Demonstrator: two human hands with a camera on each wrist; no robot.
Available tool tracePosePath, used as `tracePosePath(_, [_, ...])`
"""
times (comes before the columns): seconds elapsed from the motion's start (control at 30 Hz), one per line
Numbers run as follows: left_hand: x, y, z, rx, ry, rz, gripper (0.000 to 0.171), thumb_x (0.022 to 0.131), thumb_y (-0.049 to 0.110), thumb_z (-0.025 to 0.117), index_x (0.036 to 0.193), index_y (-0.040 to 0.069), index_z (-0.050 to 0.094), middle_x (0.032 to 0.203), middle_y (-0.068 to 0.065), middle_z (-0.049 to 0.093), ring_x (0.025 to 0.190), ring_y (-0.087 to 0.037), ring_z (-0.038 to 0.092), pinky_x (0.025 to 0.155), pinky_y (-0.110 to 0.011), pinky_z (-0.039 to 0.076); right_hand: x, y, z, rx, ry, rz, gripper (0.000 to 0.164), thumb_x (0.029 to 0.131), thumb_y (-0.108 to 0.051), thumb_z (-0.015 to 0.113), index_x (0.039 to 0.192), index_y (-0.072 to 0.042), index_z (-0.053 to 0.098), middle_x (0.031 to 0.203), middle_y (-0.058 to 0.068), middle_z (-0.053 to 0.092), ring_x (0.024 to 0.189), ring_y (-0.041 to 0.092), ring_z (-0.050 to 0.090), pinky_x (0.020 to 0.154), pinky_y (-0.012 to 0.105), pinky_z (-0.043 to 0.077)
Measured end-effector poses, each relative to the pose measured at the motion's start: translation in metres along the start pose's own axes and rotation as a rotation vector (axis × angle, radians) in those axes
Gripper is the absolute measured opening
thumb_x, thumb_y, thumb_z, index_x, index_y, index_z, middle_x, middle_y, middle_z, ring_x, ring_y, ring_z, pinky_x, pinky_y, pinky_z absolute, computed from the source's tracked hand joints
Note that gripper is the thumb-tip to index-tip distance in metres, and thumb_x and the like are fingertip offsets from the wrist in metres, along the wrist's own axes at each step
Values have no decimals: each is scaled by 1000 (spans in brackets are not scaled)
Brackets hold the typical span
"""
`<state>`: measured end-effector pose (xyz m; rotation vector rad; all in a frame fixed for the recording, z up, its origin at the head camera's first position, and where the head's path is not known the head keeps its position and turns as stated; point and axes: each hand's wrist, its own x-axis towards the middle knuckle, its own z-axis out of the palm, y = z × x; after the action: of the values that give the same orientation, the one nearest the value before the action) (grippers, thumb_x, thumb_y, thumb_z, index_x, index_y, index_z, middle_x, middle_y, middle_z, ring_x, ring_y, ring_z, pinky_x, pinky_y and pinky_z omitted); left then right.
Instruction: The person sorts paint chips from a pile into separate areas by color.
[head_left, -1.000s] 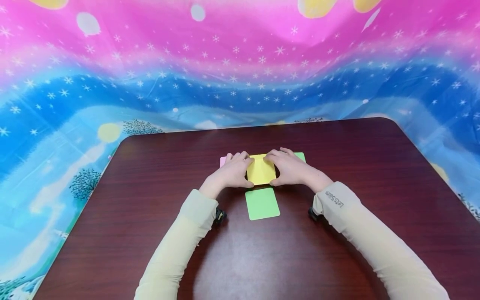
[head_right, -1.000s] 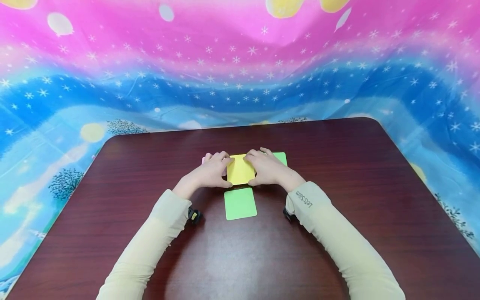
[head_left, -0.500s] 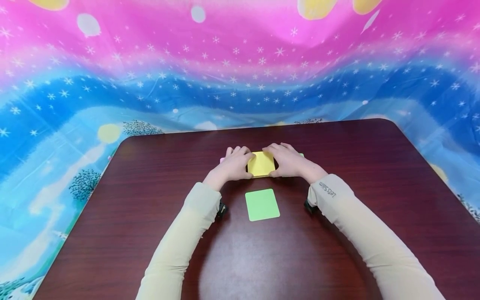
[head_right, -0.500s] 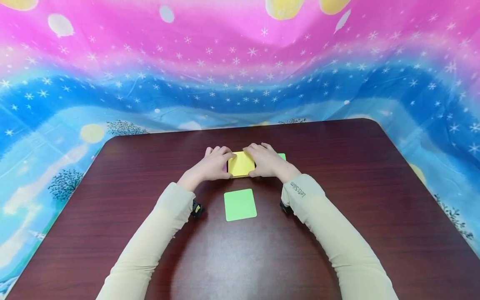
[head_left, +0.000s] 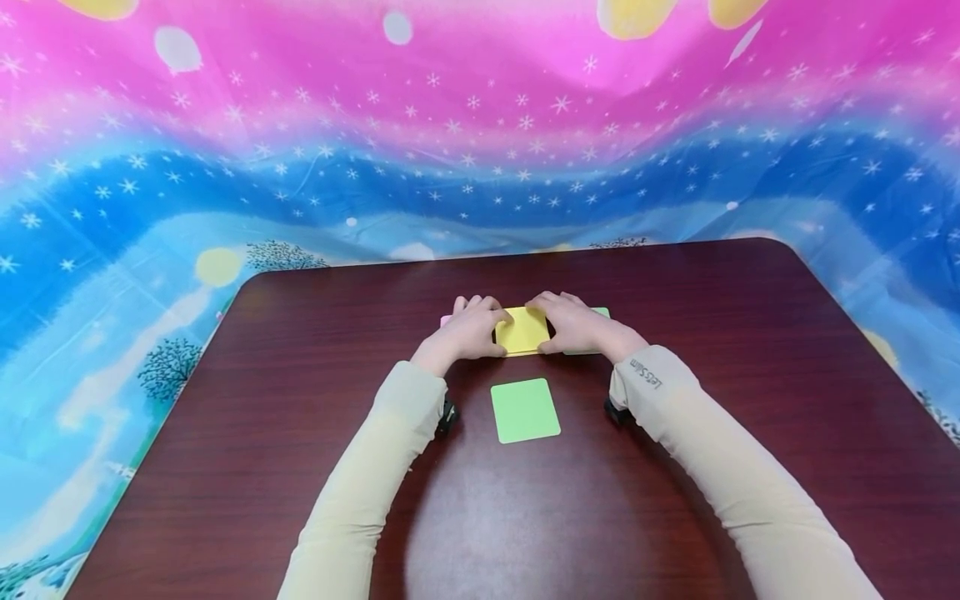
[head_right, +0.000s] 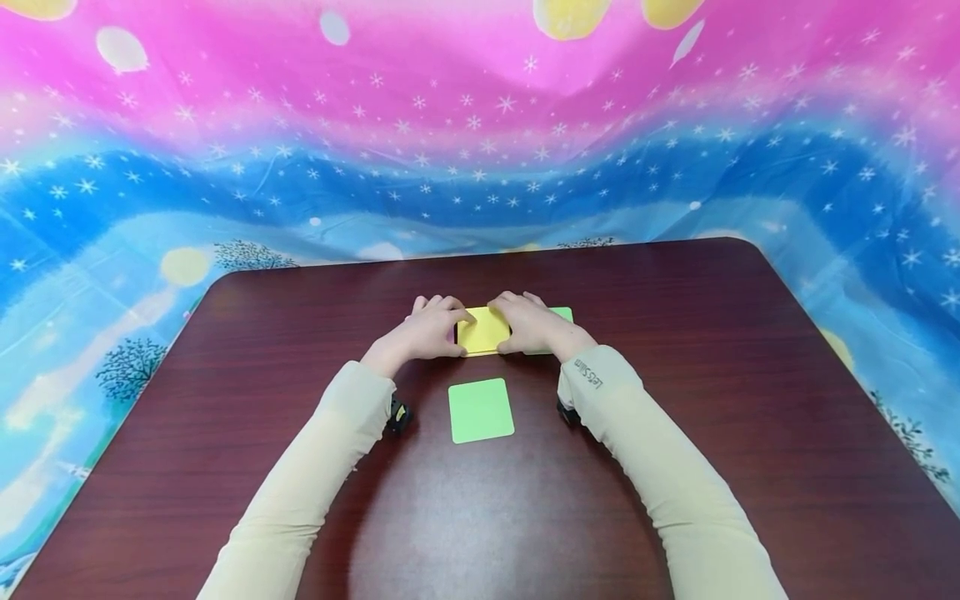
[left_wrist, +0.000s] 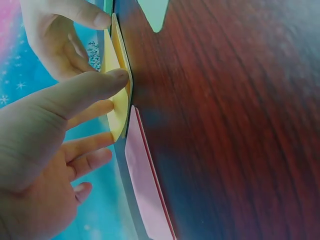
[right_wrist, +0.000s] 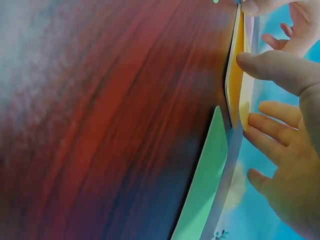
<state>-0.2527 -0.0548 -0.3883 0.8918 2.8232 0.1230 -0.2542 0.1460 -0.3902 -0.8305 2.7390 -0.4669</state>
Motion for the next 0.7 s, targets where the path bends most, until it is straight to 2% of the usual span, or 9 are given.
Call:
tracePosePath(0.23, [2, 1, -1, -27, -50, -10, 53, 78, 40, 67, 125, 20, 54, 125, -2, 48, 112, -21, 39, 88, -40, 24, -1, 2, 1, 10, -42, -14, 68, 78, -27, 69, 134, -2, 40, 133, 13, 41, 125, 28, 38, 108, 52, 12])
tracePosePath(0.5, [1, 6, 0, -44, -65, -51, 54, 79, 38, 63, 128, 18, 51, 133, -5, 44, 117, -23, 38, 90, -41, 24, -2, 1, -1, 3, -37, -2, 66, 78, -29, 69, 132, -3, 43, 134, 12, 41, 125, 28, 37, 108, 53, 11])
tracePosePath(0.6, [-4, 7, 3, -62, -51, -55, 56, 79, 40, 63, 129, 18, 50, 139, -7, 38, 122, -25, 36, 92, -42, 24, -6, 2, 0, -5, -24, -3, 64, 78, -30, 69, 130, -3, 45, 133, 12, 41, 125, 27, 37, 108, 53, 12])
tracePosePath(0.7, [-11, 6, 5, -84, -9, -47, 56, 78, 41, 63, 128, 17, 51, 138, -7, 38, 122, -25, 35, 91, -42, 24, -12, 0, 0, -35, -10, -1, 64, 77, -32, 70, 130, -3, 46, 132, 12, 44, 124, 28, 39, 108, 52, 12])
